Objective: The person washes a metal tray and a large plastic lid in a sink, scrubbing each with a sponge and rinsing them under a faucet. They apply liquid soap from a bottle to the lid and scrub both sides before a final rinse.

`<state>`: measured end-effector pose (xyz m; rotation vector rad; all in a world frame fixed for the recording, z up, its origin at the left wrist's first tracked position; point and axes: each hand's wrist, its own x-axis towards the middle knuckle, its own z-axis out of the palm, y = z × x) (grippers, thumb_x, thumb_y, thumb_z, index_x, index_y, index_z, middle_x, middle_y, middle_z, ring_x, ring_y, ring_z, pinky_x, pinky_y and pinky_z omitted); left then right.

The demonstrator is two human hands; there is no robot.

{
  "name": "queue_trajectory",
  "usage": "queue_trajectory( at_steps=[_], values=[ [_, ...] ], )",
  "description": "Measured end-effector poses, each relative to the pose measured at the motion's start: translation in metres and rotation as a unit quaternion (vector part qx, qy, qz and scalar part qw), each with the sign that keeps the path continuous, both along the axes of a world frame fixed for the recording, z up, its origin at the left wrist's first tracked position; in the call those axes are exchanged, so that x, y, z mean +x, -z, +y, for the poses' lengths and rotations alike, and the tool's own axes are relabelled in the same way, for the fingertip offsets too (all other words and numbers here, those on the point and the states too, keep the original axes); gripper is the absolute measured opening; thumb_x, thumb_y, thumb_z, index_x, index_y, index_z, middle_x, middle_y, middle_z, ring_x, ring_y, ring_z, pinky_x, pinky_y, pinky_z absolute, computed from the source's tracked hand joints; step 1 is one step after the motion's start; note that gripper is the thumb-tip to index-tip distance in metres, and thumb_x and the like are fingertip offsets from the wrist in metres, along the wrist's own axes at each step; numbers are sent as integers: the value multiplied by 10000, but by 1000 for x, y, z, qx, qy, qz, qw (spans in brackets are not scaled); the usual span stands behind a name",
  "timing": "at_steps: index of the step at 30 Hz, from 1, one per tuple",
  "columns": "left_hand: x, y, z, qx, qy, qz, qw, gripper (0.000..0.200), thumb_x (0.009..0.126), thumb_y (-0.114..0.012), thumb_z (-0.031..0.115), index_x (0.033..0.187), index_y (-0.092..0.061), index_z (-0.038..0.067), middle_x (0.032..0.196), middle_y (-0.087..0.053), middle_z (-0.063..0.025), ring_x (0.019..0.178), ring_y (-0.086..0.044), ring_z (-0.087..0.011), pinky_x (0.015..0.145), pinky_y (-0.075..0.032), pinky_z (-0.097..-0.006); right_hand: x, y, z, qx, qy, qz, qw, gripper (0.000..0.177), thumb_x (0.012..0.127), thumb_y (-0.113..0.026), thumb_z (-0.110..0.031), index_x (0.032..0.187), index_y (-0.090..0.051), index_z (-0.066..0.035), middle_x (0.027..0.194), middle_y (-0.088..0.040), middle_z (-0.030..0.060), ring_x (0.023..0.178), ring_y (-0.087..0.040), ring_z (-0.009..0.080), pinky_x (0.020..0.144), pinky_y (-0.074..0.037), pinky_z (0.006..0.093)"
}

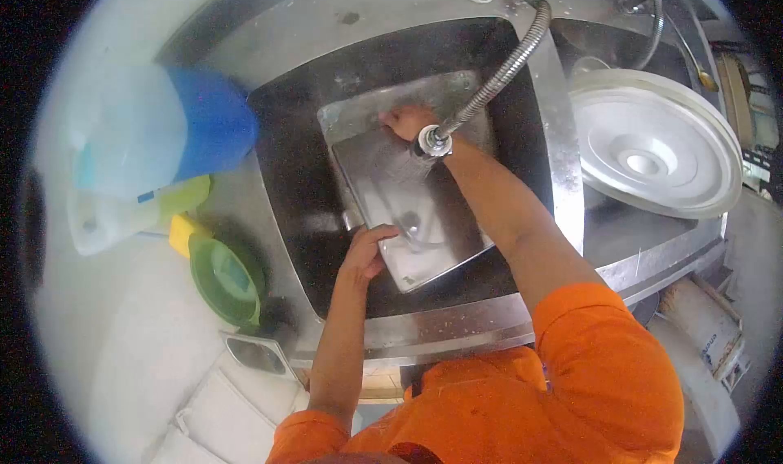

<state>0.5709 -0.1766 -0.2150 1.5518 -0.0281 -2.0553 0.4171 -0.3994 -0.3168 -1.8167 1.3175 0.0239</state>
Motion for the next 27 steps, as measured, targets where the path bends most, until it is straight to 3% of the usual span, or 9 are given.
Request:
queue_trajectory(
  at_steps=[3, 5, 9, 12, 15, 17, 18, 25, 27],
  values=[
    [9, -18, -5, 3, -21, 30, 999, 412, 801, -704, 37, 1165, -559, -89, 1055, -663, -172, 937, -682, -295, 852, -573, -412, -38, 14, 4, -60, 73, 77, 993, 554, 956, -473, -548, 1031, -717, -57, 1014, -698, 203, 995, -642, 405, 862, -503, 459],
    [13, -22, -7, -12, 17, 5, 1000, 408, 800, -709, 33, 1166, -568, -83, 1029, -670, -158, 937, -682, -280, 850, -571, -404, -55, -4, 3, -23, 241, 78, 967, 555, 945, -493, -546, 1006, -718, -42, 967, -694, 234, 980, -651, 402, 837, -505, 479],
    [26, -3, -4, -53, 140, 22, 988, 494, 757, -800, 80, 1174, -586, -76, 1089, -672, -142, 959, -654, -234, 846, -525, -364, -85, -76, 32, -164, 378, 19, 911, 374, 940, -591, -371, 1017, -708, -24, 1054, -692, 223, 1013, -660, 389, 825, -518, 431],
    [31, 10, -2, -80, 233, -149, 958, 509, 748, -818, 105, 1171, -587, -57, 1053, -676, -117, 952, -637, -210, 874, -491, -352, -106, -111, 58, -266, 332, 24, 905, 282, 937, -593, -273, 970, -705, -16, 1140, -661, 222, 919, -662, 382, 775, -514, 418],
    [31, -18, -23, -88, 308, -228, 919, 459, 757, -823, 151, 1134, -624, -22, 1023, -681, -98, 924, -626, -194, 874, -464, -345, -119, -149, 80, -315, 332, -113, 882, 186, 927, -589, -173, 970, -674, -14, 1185, -656, 149, 773, -640, 258, 695, -494, 343],
    [36, -3, -24, -93, 306, -211, 924, 403, 767, -818, 168, 1089, -648, -5, 989, -685, -89, 902, -624, -192, 867, -461, -340, -127, -195, 85, 22, 271, -398, 876, 195, 901, -608, -132, 1061, -648, -28, 1126, -655, 56, 720, -542, 99, 651, -443, 248],
    [38, 6, -23, -95, 306, -196, 927, 348, 777, -812, 184, 1044, -672, 11, 956, -689, -81, 881, -622, -190, 859, -459, -335, -127, -201, 83, 58, 203, -378, 901, 269, 919, -625, -156, 1159, -614, -37, 1007, -653, -3, 714, -475, 32, 625, -405, 209],
    [32, 24, -16, -119, 267, -259, 920, 266, 808, -794, 253, 930, -693, 39, 750, -608, 14, 648, -518, -103, 596, -406, -289, -63, -218, 62, 113, 184, -309, 926, 274, 953, -648, -268, 1101, -644, -38, 881, -657, -5, 660, -512, 70, 606, -428, 246],
    [30, 25, -17, -166, 254, -264, 915, 317, 826, -786, 326, 925, -690, 41, 702, -555, 41, 606, -454, -75, 538, -339, -277, -46, -212, 54, -124, 130, -335, 925, 270, 947, -644, -275, 1056, -670, -30, 813, -661, 78, 665, -594, 151, 625, -468, 306]
  ],
)
